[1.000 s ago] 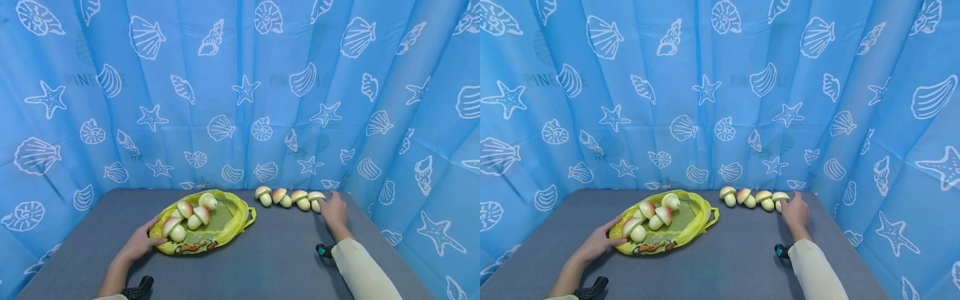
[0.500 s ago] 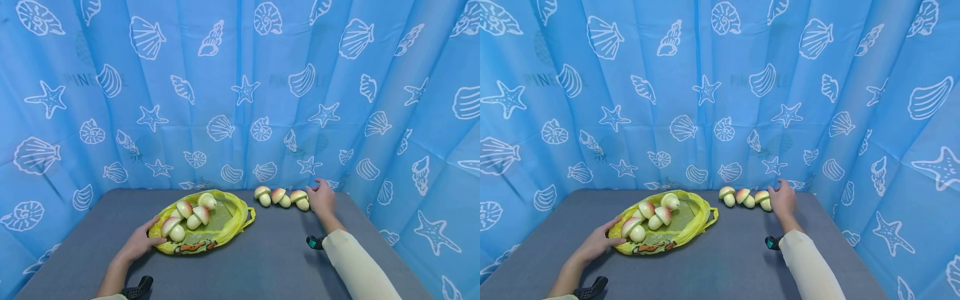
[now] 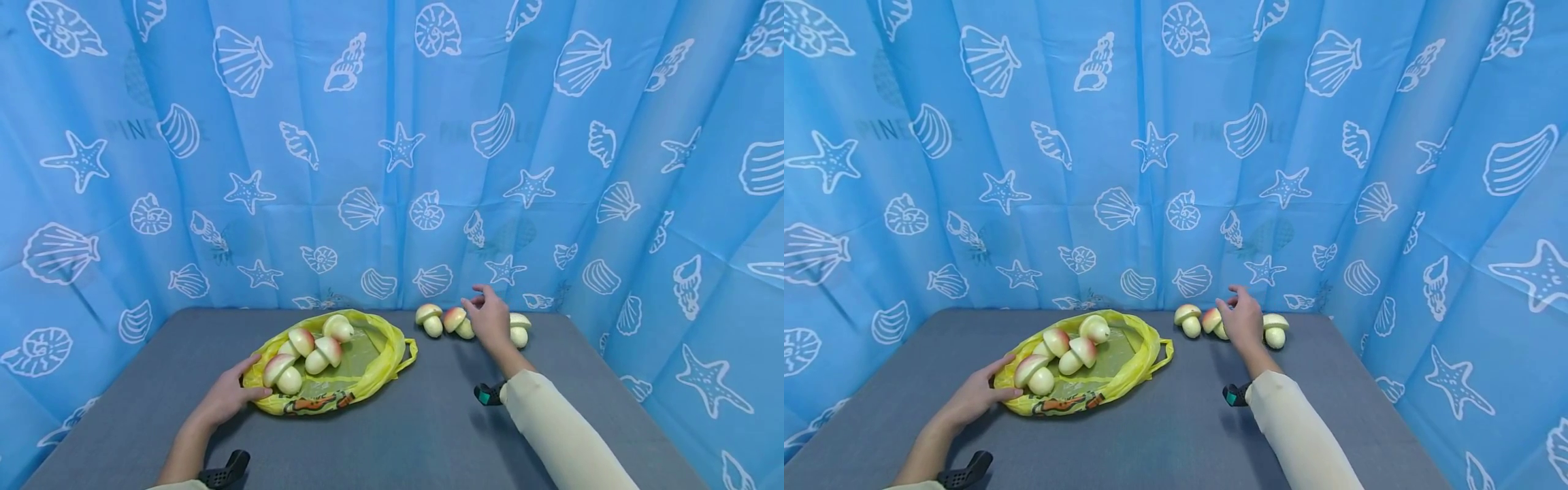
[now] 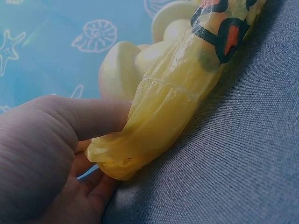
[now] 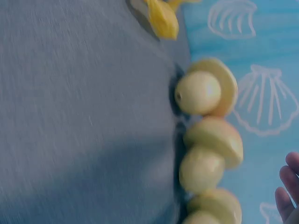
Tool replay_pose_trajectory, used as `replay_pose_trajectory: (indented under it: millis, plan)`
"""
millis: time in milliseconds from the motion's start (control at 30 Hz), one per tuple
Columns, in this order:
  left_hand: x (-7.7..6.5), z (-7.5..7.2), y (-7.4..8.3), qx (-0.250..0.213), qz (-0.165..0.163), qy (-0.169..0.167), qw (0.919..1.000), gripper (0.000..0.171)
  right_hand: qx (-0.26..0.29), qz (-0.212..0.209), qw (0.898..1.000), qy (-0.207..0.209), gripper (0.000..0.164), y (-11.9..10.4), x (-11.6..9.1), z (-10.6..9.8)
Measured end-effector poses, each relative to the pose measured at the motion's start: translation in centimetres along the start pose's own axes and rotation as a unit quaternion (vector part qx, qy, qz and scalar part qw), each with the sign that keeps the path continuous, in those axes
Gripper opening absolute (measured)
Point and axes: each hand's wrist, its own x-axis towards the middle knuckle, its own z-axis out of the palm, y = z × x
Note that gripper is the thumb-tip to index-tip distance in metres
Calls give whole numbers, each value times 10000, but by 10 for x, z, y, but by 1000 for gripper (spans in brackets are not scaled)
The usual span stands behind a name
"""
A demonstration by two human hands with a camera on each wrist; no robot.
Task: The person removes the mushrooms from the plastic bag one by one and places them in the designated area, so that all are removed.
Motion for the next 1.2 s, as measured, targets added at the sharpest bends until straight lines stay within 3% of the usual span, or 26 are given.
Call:
replay_pose_trajectory:
  millis: [467,767,867,1033,1200]
  plan:
    - [0,0,1,37,74,-25,10000,91,577,-582,9952,-528,31,-41,-25,39]
    - [0,-1,4,116,63,-12,9999,92,838,-1015,9858,-1041,25,-64,-43,62]
    - [0,-1,3,60,48,-38,10000,92,1054,-1213,9772,-1390,27,-73,-52,68]
    - [0,-2,2,-48,78,-53,9999,91,1525,-1507,9538,-2104,34,-88,-64,77]
    - [0,-3,1,-76,51,-91,9999,92,1673,-1719,9345,-2631,41,-99,-72,85]
